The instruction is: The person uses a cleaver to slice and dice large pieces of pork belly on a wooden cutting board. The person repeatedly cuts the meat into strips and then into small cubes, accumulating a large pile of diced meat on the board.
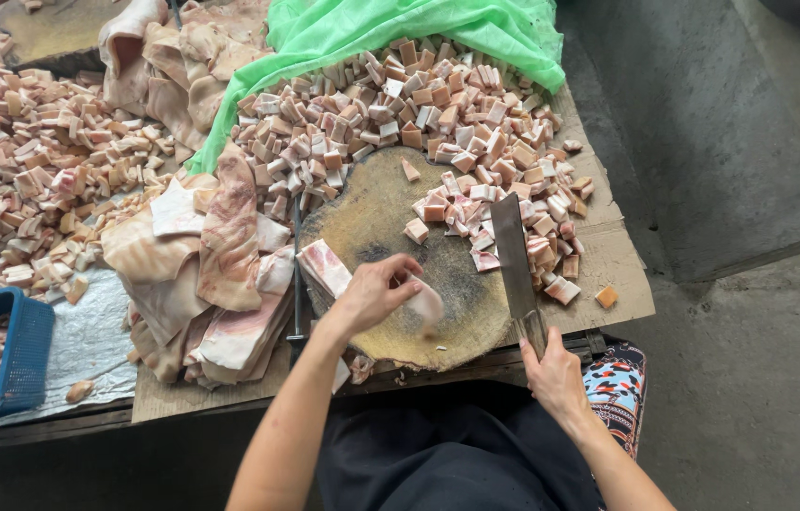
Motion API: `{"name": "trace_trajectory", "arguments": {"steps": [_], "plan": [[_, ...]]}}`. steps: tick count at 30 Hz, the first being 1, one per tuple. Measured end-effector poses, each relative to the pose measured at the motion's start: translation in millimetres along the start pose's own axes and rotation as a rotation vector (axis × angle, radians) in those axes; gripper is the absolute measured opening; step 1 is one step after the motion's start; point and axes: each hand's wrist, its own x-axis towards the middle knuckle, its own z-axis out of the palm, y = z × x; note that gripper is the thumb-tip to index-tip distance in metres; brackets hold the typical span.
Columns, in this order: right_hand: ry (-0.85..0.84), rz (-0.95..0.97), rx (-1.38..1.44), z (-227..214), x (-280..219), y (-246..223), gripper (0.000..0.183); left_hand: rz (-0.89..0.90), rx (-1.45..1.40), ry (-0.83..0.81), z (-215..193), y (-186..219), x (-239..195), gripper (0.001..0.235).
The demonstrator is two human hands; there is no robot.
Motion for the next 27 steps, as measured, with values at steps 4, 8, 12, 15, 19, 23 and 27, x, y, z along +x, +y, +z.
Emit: {"name": "trace_trajectory", "arguments": {"steps": [4, 8, 12, 15, 19, 23, 27], "plan": [[0.009, -0.05, -0.076, -17, -8, -29, 0.037, -0.312, -0.296, 0.124, 41, -7, -13, 0.026], [-0.023, -0.2, -0.08, -29, -23, -64, 0.038, -0.126, -0.147, 0.416, 83, -41, -18, 0.025], [0.09, -0.562, -0.014, -32, -36, -86, 0.038, -0.225, -0.382, 0.4, 99, -60, -19, 0.026], [0.07, -0.589, 0.01, -18, -27, -84, 0.036, -0.237, -0.382, 0.397, 98, -63, -17, 0.027], [-0.087, -0.401, -0.285, 20, -4, -60, 0.039, -0.137, -0.279, 0.467, 99, -67, -17, 0.028], [-0.165, -0.336, -0.341, 19, 1, -44, 0.038, -0.149, -0.232, 0.503, 98, -74, -20, 0.029], [-0.121, -0.376, -0.261, -8, -5, -69, 0.036, -0.1, -0.247, 0.496, 92, -74, -14, 0.027]]}}
